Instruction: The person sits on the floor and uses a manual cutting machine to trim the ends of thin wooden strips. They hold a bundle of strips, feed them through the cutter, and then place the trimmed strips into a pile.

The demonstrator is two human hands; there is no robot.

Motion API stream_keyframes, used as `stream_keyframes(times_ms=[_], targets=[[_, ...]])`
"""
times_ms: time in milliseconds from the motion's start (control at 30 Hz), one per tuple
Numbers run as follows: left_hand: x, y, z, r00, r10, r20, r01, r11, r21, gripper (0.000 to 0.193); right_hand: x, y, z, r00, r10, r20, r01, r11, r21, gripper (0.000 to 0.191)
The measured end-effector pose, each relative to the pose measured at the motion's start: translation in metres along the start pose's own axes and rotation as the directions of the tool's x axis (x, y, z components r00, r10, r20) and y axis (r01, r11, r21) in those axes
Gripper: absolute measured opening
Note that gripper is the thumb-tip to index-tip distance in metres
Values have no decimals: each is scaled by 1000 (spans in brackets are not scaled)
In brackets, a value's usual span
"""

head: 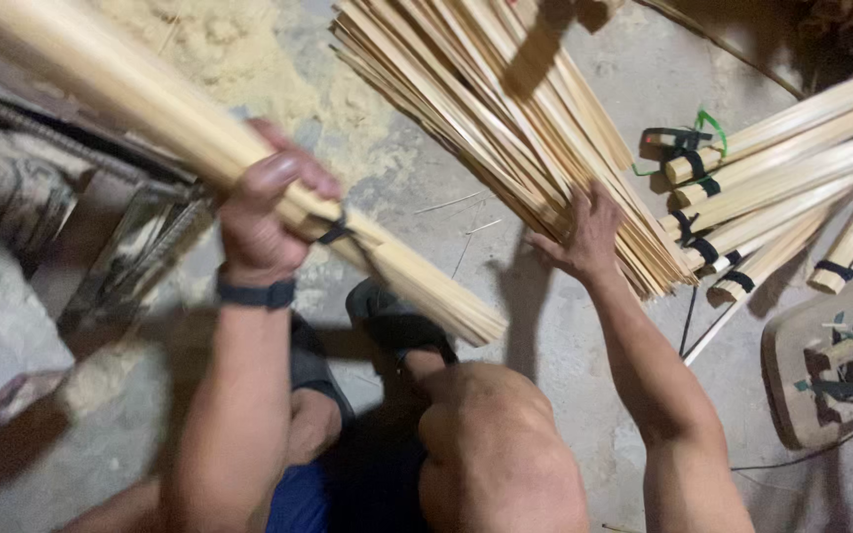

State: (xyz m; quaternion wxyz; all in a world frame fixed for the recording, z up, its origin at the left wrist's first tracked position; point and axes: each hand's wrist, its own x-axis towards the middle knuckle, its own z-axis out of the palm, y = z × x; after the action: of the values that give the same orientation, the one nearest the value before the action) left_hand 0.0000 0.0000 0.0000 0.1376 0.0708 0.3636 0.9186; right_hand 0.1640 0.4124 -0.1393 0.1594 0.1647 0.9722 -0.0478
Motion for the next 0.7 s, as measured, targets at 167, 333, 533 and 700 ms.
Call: stream_keyframes(times_ms=[167,333,533,700], targets=[[7,-49,28,995,-87,47,89,995,-51,35,-63,-108,-78,871,-413,-266,395,268,879,71],[-3,-73,41,990,-142,-24,136,978,-160,37,-88,-168,-112,870,-339,-358,473,371,799,49],[-11,-86,40,985,-125,-122,112,988,-106,34,-98,-180,-110,772,-275,-573,627,481,613,38],[-15,-92,37,983,-105,-150,105,994,-9,34,-89,-172,-97,799,-324,-507,584,618,526,9]])
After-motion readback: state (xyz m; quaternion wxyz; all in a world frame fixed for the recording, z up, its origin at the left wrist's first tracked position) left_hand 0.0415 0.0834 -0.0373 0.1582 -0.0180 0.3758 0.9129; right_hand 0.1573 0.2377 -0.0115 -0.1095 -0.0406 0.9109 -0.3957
